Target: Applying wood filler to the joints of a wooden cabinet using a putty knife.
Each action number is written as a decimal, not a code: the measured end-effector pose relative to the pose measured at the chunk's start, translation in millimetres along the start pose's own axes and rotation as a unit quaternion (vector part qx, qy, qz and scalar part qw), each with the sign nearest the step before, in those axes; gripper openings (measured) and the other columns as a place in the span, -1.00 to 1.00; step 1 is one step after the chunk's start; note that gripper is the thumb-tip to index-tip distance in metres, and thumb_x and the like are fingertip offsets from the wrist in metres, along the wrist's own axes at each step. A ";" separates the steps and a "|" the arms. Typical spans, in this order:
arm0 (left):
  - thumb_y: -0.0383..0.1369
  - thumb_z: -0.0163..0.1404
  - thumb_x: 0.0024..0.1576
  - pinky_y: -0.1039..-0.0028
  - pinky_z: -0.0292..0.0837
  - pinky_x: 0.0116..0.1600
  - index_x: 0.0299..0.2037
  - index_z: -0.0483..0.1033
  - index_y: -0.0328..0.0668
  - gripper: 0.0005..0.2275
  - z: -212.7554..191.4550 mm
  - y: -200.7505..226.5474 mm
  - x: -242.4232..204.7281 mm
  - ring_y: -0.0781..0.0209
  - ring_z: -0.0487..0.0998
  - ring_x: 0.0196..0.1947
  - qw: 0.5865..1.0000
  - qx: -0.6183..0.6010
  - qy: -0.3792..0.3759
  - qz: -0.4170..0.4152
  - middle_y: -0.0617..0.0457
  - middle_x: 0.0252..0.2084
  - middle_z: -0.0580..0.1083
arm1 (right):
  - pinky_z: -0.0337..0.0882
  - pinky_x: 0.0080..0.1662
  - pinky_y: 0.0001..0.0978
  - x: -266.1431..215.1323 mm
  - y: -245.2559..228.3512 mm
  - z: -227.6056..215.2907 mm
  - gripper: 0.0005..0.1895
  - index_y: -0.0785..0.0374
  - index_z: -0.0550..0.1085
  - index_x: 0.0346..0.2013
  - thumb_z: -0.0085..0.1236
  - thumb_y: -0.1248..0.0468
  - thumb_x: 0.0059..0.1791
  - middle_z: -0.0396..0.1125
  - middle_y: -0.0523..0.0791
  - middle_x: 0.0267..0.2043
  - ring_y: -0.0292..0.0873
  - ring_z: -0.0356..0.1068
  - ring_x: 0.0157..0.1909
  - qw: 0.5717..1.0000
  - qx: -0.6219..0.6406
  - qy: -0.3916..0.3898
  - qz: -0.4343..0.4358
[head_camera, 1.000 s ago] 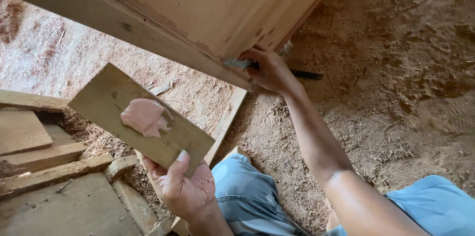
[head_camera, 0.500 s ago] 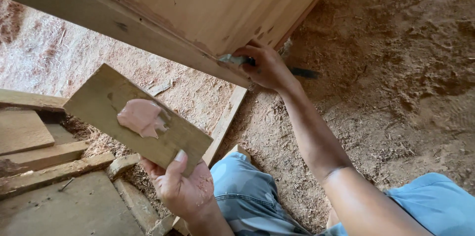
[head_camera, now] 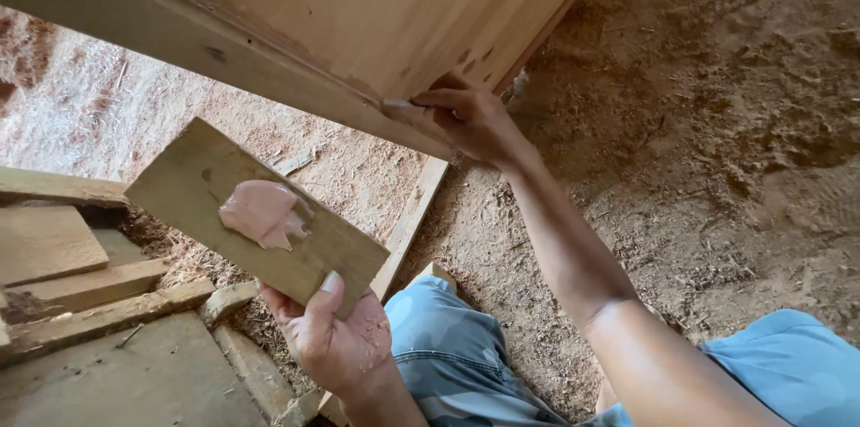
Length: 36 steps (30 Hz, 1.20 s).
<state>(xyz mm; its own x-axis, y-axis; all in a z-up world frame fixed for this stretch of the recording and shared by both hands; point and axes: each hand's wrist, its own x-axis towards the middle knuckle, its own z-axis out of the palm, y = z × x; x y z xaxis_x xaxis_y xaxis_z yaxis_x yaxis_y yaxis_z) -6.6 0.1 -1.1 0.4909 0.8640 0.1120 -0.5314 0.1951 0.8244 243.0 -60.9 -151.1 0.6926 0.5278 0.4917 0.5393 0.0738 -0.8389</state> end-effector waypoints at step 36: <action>-0.69 -0.14 0.02 0.14 0.40 0.34 0.37 0.23 -0.19 -0.39 -3.0 4.5 -2.3 0.03 0.45 0.21 1.000 -0.002 0.013 -0.001 -0.10 0.23 0.38 | 0.55 -0.08 -0.44 -10.7 71.1 14.4 -0.69 0.21 0.58 0.03 0.16 0.41 -0.01 0.37 -0.09 0.01 -0.22 0.42 -0.03 0.982 0.145 -0.077 0.098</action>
<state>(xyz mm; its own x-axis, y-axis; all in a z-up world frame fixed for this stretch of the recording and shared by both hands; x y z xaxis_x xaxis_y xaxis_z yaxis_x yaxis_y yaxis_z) -12.2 0.3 0.7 0.4746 0.8750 0.0957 -0.5326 0.1989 0.8226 267.0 -49.2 -219.4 0.6762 0.6763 0.2921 0.2283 0.1845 -0.9559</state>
